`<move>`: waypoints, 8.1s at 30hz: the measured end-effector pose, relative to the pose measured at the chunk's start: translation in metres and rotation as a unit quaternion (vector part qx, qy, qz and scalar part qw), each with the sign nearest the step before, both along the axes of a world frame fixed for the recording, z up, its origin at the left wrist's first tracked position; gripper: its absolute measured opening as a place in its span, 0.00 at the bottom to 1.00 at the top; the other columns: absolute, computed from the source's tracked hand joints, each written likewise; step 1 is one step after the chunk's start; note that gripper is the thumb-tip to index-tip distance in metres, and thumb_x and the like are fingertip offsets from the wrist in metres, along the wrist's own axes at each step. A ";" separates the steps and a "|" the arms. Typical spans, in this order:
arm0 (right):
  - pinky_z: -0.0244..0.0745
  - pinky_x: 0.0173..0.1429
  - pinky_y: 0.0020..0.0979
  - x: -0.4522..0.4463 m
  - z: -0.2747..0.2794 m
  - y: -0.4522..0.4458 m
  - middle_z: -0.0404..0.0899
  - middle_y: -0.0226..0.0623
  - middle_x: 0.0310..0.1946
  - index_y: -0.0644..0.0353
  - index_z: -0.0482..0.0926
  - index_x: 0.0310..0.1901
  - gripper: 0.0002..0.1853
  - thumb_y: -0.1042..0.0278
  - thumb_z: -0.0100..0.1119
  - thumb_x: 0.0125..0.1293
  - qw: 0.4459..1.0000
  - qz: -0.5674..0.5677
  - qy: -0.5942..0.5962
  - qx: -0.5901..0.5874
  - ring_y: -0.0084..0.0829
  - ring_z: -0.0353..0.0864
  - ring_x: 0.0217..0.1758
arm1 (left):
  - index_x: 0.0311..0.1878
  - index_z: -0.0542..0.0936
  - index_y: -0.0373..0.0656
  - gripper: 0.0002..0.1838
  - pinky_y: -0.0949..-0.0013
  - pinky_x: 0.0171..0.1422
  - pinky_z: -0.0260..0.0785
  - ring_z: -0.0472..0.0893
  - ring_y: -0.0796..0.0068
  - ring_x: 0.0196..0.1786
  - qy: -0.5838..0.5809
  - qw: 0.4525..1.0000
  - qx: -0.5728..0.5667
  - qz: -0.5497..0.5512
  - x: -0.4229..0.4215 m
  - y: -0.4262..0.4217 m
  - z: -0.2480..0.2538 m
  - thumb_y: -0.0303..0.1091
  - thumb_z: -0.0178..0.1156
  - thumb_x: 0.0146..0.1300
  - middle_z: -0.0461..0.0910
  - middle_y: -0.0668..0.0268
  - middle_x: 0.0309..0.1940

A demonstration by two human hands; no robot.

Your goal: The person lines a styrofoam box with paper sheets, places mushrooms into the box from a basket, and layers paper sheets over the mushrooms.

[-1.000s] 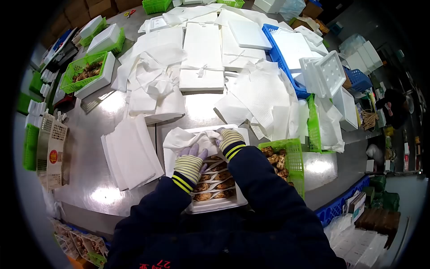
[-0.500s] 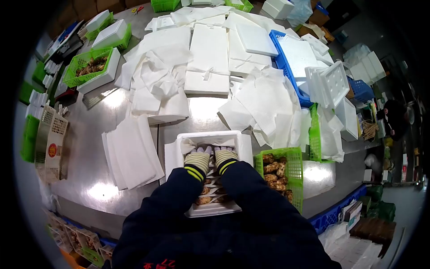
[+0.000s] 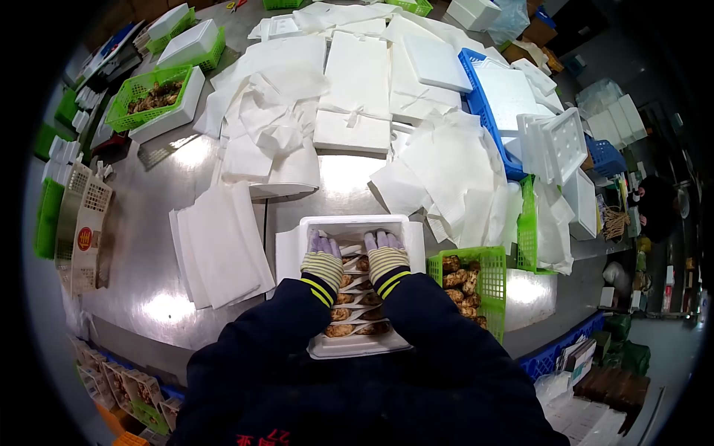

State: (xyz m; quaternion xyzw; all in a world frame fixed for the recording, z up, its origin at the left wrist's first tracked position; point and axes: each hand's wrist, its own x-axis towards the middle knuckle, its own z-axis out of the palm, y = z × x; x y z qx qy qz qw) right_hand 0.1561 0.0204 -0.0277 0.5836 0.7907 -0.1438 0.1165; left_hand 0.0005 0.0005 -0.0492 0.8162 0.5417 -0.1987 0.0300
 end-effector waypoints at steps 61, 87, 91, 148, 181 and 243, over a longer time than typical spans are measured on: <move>0.63 0.65 0.39 0.025 -0.010 0.013 0.63 0.50 0.63 0.51 0.67 0.62 0.28 0.71 0.53 0.56 0.989 -0.004 0.141 -0.041 0.49 0.67 0.62 | 0.52 0.72 0.35 0.17 0.56 0.67 0.57 0.76 0.58 0.51 -0.182 0.972 0.146 0.013 0.007 -0.031 -0.011 0.30 0.47 0.60 0.75 0.53 0.48; 0.64 0.58 0.51 -0.005 -0.009 -0.014 0.72 0.40 0.48 0.54 0.72 0.51 0.22 0.59 0.59 0.54 0.989 0.084 0.083 0.091 0.45 0.70 0.52 | 0.52 0.73 0.39 0.19 0.55 0.49 0.68 0.76 0.53 0.44 -0.414 0.801 0.354 0.250 -0.140 -0.119 0.021 0.29 0.59 0.56 0.77 0.54 0.41; 0.63 0.59 0.52 -0.017 0.000 -0.021 0.72 0.40 0.51 0.54 0.72 0.52 0.21 0.61 0.57 0.56 0.961 0.104 0.172 0.192 0.44 0.70 0.55 | 0.56 0.71 0.42 0.28 0.54 0.52 0.65 0.73 0.53 0.45 -0.334 0.803 0.264 0.417 -0.180 -0.103 0.006 0.42 0.65 0.53 0.74 0.55 0.41; 0.77 0.46 0.27 0.160 0.127 0.054 0.75 0.37 0.48 0.63 0.68 0.58 0.22 0.74 0.52 0.61 0.743 -0.050 0.668 -0.007 0.30 0.77 0.47 | 0.61 0.67 0.39 0.39 0.61 0.54 0.74 0.78 0.65 0.52 -0.914 0.155 -0.283 0.247 -0.058 -0.011 0.115 0.58 0.64 0.54 0.75 0.59 0.52; 0.78 0.47 0.29 0.066 0.041 -0.086 0.80 0.41 0.42 0.69 0.73 0.51 0.20 0.67 0.62 0.61 0.610 -0.340 0.701 -0.148 0.30 0.81 0.43 | 0.63 0.64 0.39 0.23 0.70 0.51 0.72 0.77 0.71 0.45 -0.840 0.381 0.025 0.386 -0.038 -0.010 0.060 0.35 0.53 0.68 0.72 0.54 0.53; 0.73 0.48 0.35 -0.012 0.018 -0.091 0.80 0.46 0.37 0.62 0.76 0.49 0.16 0.63 0.50 0.65 0.883 0.086 0.310 -0.341 0.42 0.80 0.40 | 0.64 0.64 0.34 0.30 0.71 0.47 0.73 0.79 0.71 0.42 -0.520 0.626 0.211 0.541 -0.181 -0.137 -0.049 0.33 0.62 0.60 0.75 0.50 0.50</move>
